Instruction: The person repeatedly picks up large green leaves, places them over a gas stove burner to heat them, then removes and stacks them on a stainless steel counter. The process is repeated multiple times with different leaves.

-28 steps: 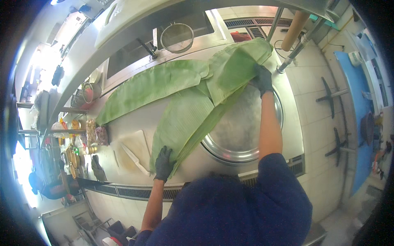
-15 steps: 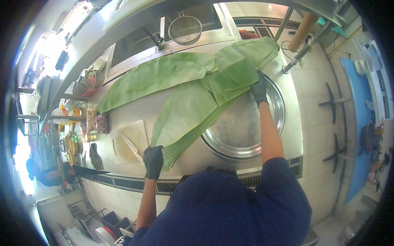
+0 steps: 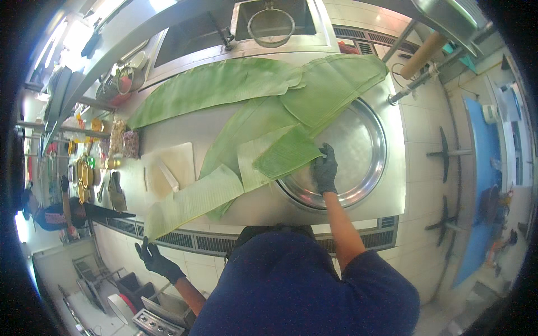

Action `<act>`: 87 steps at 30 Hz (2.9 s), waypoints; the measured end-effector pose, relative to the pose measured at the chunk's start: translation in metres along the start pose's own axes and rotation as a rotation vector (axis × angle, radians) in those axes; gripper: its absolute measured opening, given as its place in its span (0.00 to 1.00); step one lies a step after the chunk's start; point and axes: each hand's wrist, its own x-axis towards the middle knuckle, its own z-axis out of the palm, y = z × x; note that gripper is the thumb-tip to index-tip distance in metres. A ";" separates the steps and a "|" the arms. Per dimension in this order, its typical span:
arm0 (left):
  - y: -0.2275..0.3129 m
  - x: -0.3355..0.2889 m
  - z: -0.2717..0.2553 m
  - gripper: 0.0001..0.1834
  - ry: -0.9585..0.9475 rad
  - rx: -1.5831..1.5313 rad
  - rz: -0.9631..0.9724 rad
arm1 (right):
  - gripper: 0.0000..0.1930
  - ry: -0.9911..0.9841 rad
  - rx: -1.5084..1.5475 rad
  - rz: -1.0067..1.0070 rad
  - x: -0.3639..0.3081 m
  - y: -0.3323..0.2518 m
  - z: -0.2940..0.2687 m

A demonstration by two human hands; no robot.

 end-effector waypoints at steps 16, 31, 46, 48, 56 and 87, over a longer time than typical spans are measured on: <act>-0.101 -0.136 0.065 0.54 -0.602 -1.810 -0.927 | 0.11 -0.481 0.399 0.465 -0.099 -0.016 0.053; -0.153 -0.322 0.042 0.21 -0.622 -1.360 -1.028 | 0.15 -1.333 0.353 -0.040 -0.349 -0.167 -0.012; -0.180 -0.528 -0.307 0.18 0.905 -1.473 -0.446 | 0.14 -2.361 0.404 -0.348 -0.603 -0.157 -0.207; -0.203 -0.567 -0.337 0.13 1.153 -1.983 -0.339 | 0.16 -2.376 0.561 -0.245 -0.630 -0.150 -0.212; -0.209 -0.691 -0.402 0.18 1.607 -1.141 -0.311 | 0.20 -2.501 0.225 0.212 -0.738 -0.150 -0.193; -0.422 -0.886 -0.883 0.15 1.154 0.221 -1.073 | 0.12 -2.504 -0.323 -0.375 -1.124 -0.047 -0.140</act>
